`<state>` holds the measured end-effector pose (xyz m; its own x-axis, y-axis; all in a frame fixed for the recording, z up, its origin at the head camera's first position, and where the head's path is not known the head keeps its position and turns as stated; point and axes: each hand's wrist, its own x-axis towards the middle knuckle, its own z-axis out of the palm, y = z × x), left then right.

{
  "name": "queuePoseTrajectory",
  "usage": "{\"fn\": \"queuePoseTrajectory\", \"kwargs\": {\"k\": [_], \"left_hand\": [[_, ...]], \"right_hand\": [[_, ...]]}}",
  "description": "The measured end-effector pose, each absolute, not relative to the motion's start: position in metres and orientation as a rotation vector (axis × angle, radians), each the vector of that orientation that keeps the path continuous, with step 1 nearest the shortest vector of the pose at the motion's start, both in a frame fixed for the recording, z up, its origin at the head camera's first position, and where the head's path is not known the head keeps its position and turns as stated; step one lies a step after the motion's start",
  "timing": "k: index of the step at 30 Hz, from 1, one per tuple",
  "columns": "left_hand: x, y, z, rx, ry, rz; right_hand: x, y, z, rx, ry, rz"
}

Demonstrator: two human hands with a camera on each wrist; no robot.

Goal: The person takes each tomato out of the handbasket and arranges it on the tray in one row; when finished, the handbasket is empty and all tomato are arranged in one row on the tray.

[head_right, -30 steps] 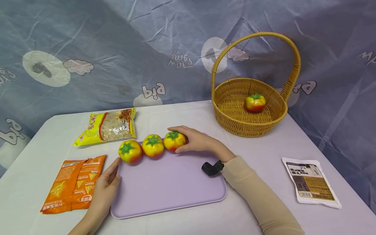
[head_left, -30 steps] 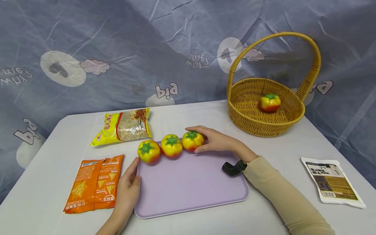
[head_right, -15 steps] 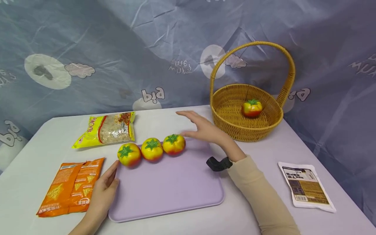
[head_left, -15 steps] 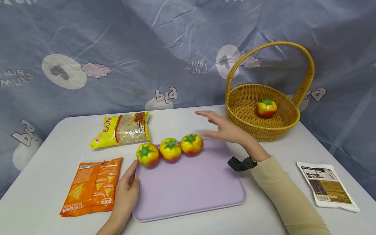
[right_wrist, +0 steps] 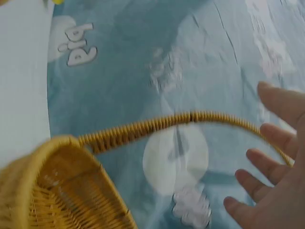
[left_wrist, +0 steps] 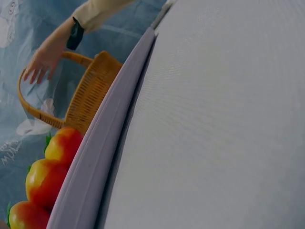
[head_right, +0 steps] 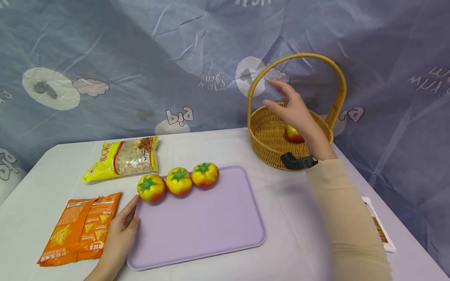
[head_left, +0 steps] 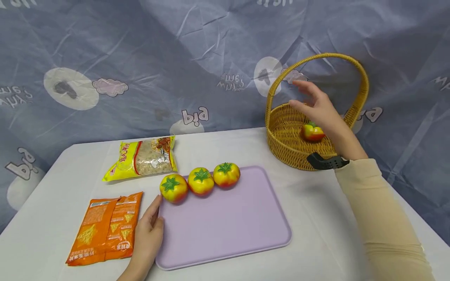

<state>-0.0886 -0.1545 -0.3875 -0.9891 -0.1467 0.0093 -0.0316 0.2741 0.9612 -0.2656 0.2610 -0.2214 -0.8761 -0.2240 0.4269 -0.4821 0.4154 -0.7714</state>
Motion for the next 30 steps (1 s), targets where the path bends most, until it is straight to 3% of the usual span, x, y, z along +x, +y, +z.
{"fn": "queuePoseTrajectory", "kwargs": {"k": [11, 20, 30], "left_hand": [[-0.088, -0.154, -0.387, 0.158, -2.417, -1.828], [-0.086, -0.154, -0.388, 0.180, -2.440, -1.834], [-0.087, -0.155, -0.385, 0.174, -2.459, -1.794]], "right_hand": [[-0.289, 0.325, -0.255, 0.189, -1.825, 2.279], [-0.294, 0.357, -0.291, -0.195, -1.828, 2.362], [-0.305, 0.355, -0.297, -0.253, -2.324, 2.045]]}}
